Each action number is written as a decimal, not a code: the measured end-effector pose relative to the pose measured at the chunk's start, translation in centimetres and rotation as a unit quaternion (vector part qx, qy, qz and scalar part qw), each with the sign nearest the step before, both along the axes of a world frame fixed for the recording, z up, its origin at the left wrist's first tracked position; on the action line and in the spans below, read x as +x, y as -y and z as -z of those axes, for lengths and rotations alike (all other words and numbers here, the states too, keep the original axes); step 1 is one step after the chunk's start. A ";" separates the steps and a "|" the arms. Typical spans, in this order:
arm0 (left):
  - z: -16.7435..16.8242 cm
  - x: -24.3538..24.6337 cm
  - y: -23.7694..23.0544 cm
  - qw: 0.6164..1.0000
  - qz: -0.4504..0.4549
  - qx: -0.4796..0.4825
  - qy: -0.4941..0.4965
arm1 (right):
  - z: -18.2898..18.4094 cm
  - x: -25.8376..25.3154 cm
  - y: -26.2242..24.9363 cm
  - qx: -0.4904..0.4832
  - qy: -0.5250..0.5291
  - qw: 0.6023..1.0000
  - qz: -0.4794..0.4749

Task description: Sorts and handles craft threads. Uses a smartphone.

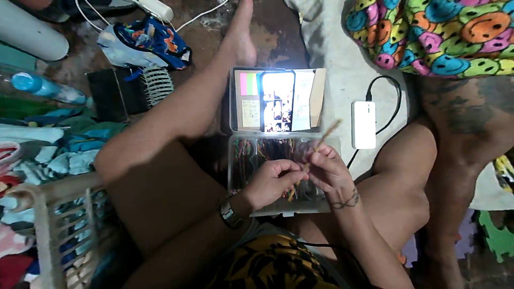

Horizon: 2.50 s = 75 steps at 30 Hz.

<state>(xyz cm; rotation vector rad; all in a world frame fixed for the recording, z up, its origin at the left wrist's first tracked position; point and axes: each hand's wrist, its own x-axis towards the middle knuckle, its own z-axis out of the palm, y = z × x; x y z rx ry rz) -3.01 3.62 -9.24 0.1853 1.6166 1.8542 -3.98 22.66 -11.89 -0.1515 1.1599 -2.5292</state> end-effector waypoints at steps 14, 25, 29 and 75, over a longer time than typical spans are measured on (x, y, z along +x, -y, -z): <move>-0.9 -0.7 0.3 1.000 0.003 -0.003 0.023 | -1.0 -0.5 0.0 0.110 -0.011 0.994 0.025; -1.1 -0.8 0.9 0.993 -0.018 0.018 0.111 | -1.6 -1.0 -0.9 0.189 -0.047 0.977 -0.086; -0.8 -0.8 0.8 0.990 -0.024 0.042 0.133 | -1.5 -0.7 0.1 0.171 0.007 0.985 -0.008; 1.9 0.2 0.8 0.980 -0.057 0.095 0.164 | -0.7 -1.1 0.1 0.280 -0.043 0.958 -0.046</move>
